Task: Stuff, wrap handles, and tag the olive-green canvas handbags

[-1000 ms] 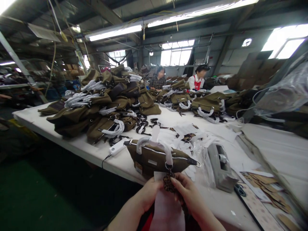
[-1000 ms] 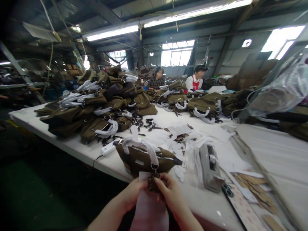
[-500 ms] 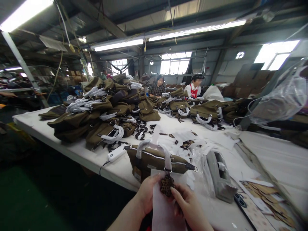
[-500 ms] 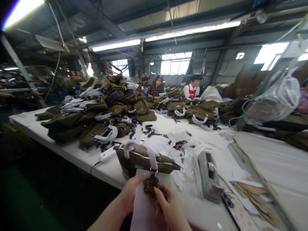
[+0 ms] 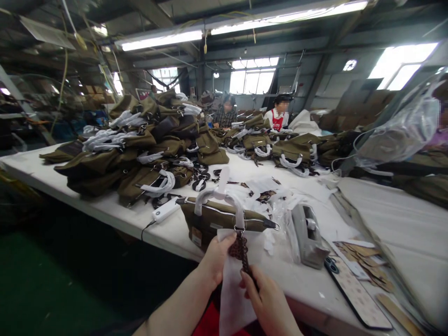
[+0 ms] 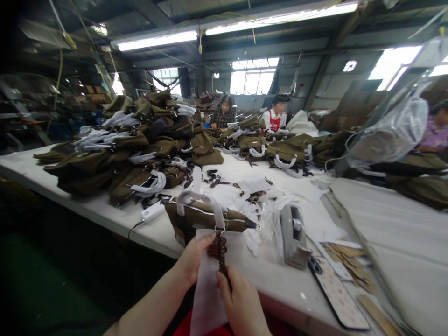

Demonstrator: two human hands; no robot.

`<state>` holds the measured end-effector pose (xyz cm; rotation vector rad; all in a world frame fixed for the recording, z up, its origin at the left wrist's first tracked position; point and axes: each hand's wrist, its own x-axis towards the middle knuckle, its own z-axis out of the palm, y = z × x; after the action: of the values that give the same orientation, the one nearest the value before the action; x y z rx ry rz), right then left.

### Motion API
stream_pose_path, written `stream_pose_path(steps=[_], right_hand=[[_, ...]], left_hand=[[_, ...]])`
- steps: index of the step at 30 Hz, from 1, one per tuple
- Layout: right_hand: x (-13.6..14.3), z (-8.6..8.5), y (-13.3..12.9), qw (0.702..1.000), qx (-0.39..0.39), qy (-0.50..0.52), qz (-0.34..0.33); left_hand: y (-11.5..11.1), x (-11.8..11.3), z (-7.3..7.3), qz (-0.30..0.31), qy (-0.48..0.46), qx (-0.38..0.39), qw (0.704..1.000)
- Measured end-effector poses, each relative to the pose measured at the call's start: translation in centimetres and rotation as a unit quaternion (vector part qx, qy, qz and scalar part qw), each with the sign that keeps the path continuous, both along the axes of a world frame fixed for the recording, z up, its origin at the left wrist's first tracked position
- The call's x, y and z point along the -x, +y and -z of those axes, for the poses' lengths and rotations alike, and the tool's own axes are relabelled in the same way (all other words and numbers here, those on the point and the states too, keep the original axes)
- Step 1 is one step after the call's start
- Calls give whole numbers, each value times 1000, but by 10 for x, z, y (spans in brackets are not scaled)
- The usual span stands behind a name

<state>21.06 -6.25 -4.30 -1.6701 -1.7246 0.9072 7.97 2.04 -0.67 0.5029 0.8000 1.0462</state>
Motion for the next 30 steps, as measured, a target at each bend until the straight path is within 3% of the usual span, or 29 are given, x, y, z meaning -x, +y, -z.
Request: stream_pose_path(steps=[5, 8, 11, 13, 14, 18, 21, 26, 30], right_hand=[[7, -8, -6, 990, -11, -128, -63], [2, -12, -4, 985, -37, -143, -87], [-18, -9, 6, 985, -124, -108, 42], [-33, -3, 17, 966, -194, -66, 160], [-38, 0, 22, 960, -208, -34, 186], [-41, 5, 39, 972, -149, 125, 132], [-24, -1, 45, 961, -170, 184, 120], [9, -22, 54, 972, -186, 120, 83], [15, -29, 57, 980, -174, 72, 71]], left_hand=[[-2, -2, 3, 5, 46, -34, 998], [-1, -4, 4, -11, 86, -73, 994], [1, -3, 4, -15, 52, -56, 997], [1, 0, 3, 1, 21, -29, 999], [1, 1, 3, 10, 9, -18, 1000], [2, 6, 0, 26, -20, 17, 999], [3, 5, 2, 28, -26, 27, 999], [1, -2, 6, -12, -6, -9, 1000], [-7, -5, -2, -17, 34, -73, 997]])
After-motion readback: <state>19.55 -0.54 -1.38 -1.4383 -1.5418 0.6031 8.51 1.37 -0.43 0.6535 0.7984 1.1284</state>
